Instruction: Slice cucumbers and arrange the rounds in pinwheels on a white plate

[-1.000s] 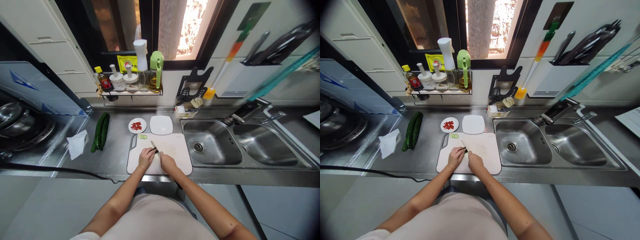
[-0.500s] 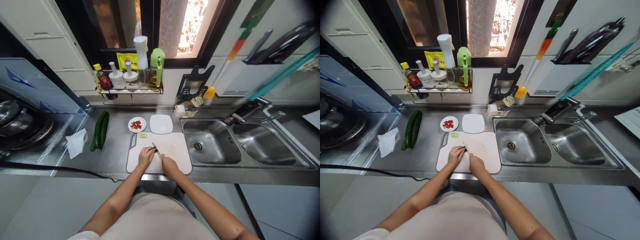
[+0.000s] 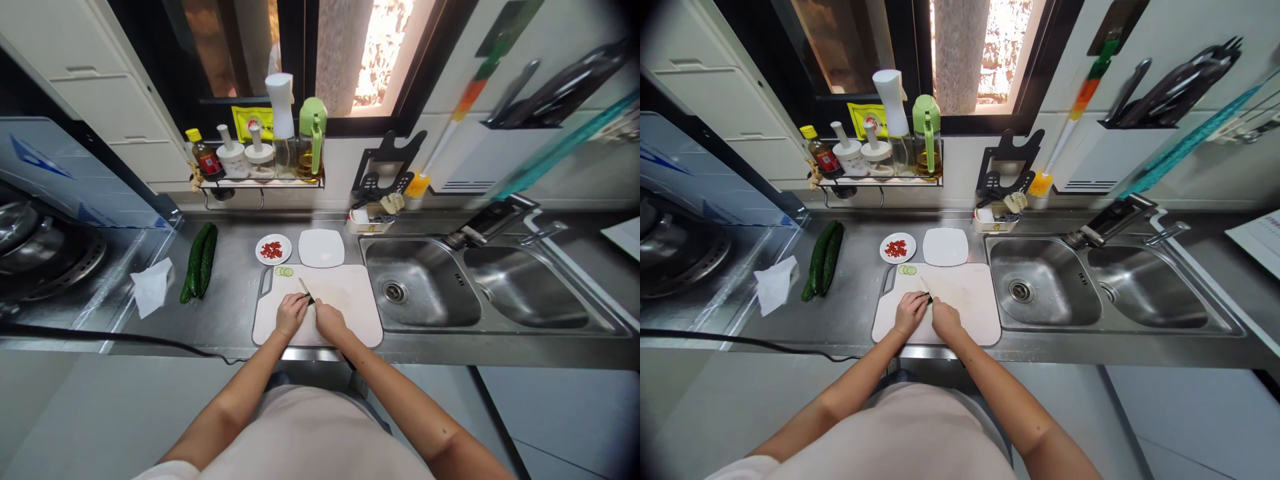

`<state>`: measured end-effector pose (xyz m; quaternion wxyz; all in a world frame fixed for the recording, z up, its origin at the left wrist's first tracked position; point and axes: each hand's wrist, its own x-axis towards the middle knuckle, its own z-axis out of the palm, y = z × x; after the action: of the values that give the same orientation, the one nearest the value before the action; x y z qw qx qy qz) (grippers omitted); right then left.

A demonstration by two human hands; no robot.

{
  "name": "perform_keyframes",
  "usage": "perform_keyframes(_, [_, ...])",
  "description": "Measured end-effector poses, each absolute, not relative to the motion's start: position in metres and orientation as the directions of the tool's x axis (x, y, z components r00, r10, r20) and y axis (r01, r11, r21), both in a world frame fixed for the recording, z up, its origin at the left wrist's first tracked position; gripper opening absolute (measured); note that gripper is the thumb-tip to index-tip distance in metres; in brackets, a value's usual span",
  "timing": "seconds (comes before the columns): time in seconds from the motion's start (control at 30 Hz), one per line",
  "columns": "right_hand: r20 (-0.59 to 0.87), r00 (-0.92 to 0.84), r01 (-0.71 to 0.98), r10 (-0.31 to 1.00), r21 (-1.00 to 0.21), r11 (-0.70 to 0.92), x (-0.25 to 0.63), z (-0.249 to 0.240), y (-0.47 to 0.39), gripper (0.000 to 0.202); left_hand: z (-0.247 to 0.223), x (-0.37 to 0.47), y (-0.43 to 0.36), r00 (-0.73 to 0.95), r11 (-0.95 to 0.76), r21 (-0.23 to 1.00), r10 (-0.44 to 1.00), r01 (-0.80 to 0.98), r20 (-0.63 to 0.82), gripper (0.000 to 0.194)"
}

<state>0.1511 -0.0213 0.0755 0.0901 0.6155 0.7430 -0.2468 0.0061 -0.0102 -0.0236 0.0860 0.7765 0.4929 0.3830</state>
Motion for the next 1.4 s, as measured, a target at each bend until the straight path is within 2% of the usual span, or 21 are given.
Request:
perform_keyframes(0.4, [-0.523,-0.187,0.977,0.831,-0.185,0.103,0.165,0.076,-0.045,0.033,-0.024,0.006,-0.009,0.202,-0.5,0.523,0.827,0.69,0.525,0.022])
perform_keyframes(1.07, [-0.472,-0.215,0.967,0.855,-0.225,0.119,0.158,0.064,-0.03,0.032,-0.024,0.006,-0.009,0.198,-0.505,0.527,0.823,0.683,0.533,0.021])
perform_keyframes(1.4, [-0.507,-0.199,0.972,0.839,-0.208,0.105,0.16,0.072,-0.038,0.032,-0.024,0.006,-0.01,0.195,-0.505,0.524,0.821,0.686,0.537,0.022])
